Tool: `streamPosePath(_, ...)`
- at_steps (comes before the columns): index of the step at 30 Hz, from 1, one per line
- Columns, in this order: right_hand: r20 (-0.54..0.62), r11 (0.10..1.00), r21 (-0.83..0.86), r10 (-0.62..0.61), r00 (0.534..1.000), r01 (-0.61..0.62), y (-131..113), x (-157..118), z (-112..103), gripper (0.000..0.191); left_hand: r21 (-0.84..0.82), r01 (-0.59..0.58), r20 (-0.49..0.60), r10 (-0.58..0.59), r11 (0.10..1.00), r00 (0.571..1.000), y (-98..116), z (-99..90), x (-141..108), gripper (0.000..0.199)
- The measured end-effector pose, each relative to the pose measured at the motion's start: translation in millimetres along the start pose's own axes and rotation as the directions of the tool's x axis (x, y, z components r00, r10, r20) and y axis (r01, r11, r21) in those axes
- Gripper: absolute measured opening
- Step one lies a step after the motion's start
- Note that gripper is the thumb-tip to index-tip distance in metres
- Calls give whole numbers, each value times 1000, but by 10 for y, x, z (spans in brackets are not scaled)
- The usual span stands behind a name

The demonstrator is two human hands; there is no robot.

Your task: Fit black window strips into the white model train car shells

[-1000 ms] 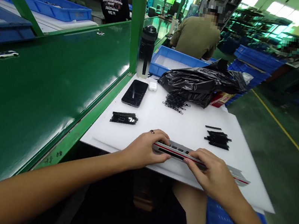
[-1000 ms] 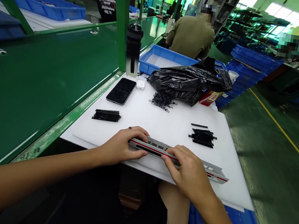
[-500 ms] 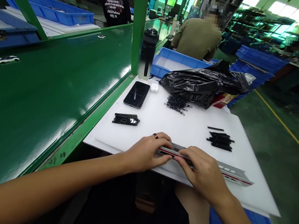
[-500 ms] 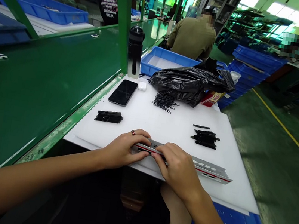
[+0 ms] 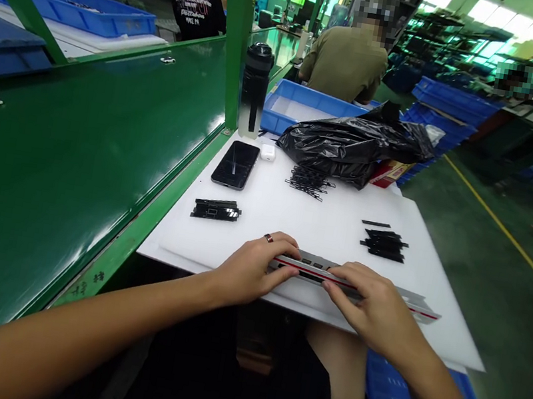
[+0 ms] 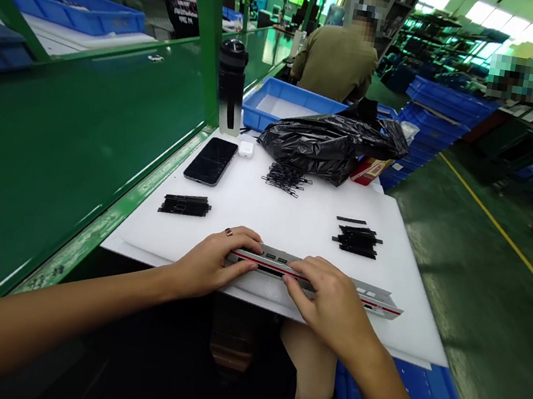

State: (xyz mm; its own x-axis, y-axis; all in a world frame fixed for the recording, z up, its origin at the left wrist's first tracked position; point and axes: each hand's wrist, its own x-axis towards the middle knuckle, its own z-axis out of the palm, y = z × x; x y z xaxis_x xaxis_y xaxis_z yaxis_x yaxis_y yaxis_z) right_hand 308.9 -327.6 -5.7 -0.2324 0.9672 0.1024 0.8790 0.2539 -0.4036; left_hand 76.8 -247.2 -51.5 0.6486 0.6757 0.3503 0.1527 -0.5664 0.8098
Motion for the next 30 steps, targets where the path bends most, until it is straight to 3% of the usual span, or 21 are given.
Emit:
streamPosePath(6, -71, 1000, 10, -6, 997, 7, 20, -23, 42, 19, -20, -10, 66, 12, 1000, 998, 59, -102, 29, 23)
streamPosePath(11, -239, 993, -85, -104, 965, 86, 98, -91, 99, 40, -226, 238, 103, -220, 945, 970, 49, -168, 69, 30)
streamPosePath(13, -260, 983, -120, -167, 951, 139, 124, -112, 132, 40, -348, 335, 132, -307, 876, 942, 26, -152, 83, 33)
streamPosePath(16, -243, 965, -177, -233, 941, 193, 152, -127, 168, 37, -414, 384, 151, -353, 825, 923, 4, -123, 100, 38)
streamPosePath(21, -240, 951, -236, -255, 937, 199, 176, -109, 200, 36, -385, 392, 162, -357, 835, 920, 20, -136, 102, 40)
streamPosePath(25, -272, 957, -230, -240, 932, 179, 189, -97, 216, 35, -208, 310, 125, -289, 928, 949, 26, -155, 77, 51)
streamPosePath(30, -202, 955, -251, -210, 957, 156, 114, -93, 174, 39, -147, 203, 86, -192, 968, 978, 21, -121, 55, 37)
